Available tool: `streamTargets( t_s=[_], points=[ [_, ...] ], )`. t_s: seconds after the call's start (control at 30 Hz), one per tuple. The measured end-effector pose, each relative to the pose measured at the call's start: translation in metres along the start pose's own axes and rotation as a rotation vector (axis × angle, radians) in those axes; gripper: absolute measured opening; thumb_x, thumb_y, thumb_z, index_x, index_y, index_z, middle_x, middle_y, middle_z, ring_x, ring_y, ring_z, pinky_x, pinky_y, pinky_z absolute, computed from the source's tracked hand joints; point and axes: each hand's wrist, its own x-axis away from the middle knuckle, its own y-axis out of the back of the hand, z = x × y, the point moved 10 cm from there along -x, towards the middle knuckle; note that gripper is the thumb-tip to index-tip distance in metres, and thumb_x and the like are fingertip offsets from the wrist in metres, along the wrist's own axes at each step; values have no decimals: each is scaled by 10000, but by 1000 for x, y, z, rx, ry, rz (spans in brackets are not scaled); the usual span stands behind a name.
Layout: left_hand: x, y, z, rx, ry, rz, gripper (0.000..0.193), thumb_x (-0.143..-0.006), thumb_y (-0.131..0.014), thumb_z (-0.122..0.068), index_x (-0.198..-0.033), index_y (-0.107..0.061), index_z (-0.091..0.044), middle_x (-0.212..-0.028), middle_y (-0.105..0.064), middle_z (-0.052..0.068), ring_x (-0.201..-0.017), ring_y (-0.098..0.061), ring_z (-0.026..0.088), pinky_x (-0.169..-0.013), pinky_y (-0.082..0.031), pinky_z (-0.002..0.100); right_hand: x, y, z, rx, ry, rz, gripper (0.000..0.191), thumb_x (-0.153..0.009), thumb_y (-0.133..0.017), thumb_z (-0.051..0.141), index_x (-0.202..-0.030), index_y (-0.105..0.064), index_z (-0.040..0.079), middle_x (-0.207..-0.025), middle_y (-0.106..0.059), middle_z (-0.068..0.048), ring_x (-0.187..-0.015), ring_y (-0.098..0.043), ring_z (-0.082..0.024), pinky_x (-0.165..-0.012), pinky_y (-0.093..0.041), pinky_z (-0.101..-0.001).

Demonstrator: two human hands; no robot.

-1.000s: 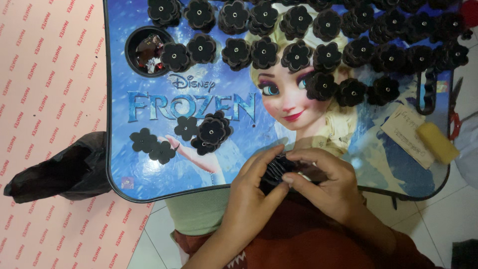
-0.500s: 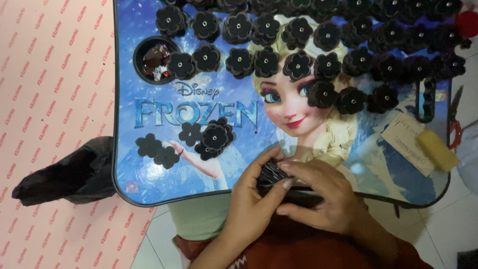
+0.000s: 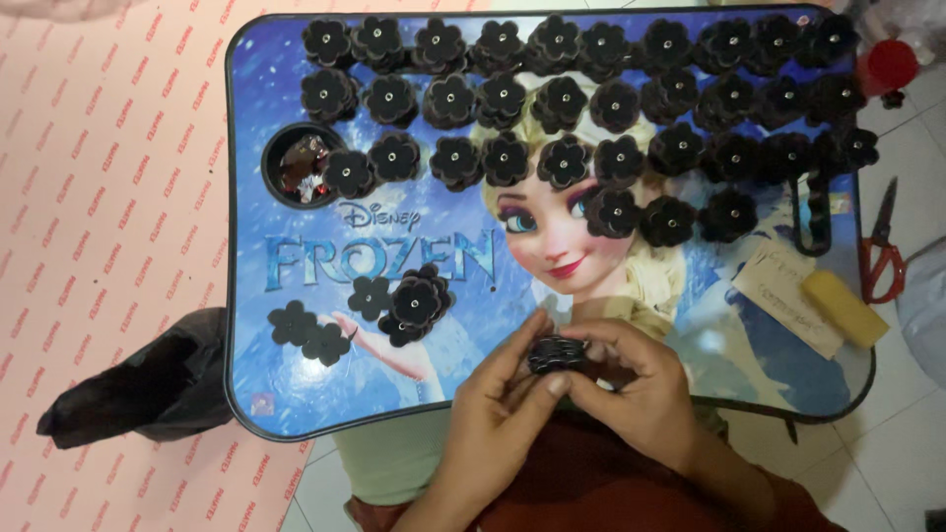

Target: The person repeatedly picks up small black flower-shaped components with central holes from a tray and stacks them by hand. The components are handled one at a time and placed into growing stacks on the tray. No tools are used.

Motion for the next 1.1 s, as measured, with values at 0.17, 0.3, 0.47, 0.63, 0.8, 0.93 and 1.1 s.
streamTargets(
  t_s=[0.17,0.3,0.47,0.63,0.8,0.93,1.1],
  points=[
    [-2,7,-15,-397,-135,-57,419,-973,-673,-62,-1389,-641,-22,-1337,-724,94,-1155,-653,112,-985,-521,258,-3,4,-6,-41,-38,15,438,-823,-782,-41,-1240,-671,34,-864,-672,1,-756,-635,-53,-635,-517,-209],
    [-8,7,-10,-338,-59,-76,427,-932,-691,-62,-1356,-666,-17,-1274,-722,76,-999,-644,98,-861,-541,255,-6,11,-6,-26,-77,2,462,-807,-811,-8,-1252,-694,31,-878,-664,-17,-757,-632,-58,-639,-521,-203],
    [-21,-2,-1,-219,-15,-86,440,-969,-661,-62,-1404,-633,-6,-1173,-740,81,-985,-656,76,-872,-547,229,-10,23,27,255,138,-66,569,-740,-863,80,-1271,-661,38,-1160,-727,-70,-914,-724,-137,-762,-616,-247],
    [-31,-10,16,-32,38,-63,439,-983,-631,-51,-1417,-603,11,-1124,-733,84,-969,-677,95,-839,-583,253,-4,17,70,493,508,-67,646,-714,-887,128,-1292,-619,22,-1285,-664,-149,-1165,-686,-297,-949,-566,-353],
    [-29,-12,23,-35,68,-44,461,-986,-634,-33,-1443,-587,6,-1123,-728,100,-984,-675,112,-859,-580,259,-8,19,70,500,464,-64,623,-735,-862,84,-1309,-627,22,-1290,-670,-151,-1158,-699,-289,-940,-577,-344],
    [-30,-12,21,-13,37,-41,471,-969,-637,-24,-1435,-571,13,-1216,-719,98,-1067,-682,122,-914,-575,262,-8,17,72,526,492,-69,695,-738,-854,104,-1366,-579,-8,-1321,-645,-177,-1182,-667,-310,-960,-556,-368],
    [-34,-17,11,-27,44,-65,491,-958,-651,-10,-1442,-567,12,-1233,-724,94,-1061,-683,111,-903,-580,263,-6,15,71,594,549,-67,707,-738,-858,113,-1384,-580,43,-1350,-610,-177,-1212,-650,-304,-981,-556,-385]
  ],
)
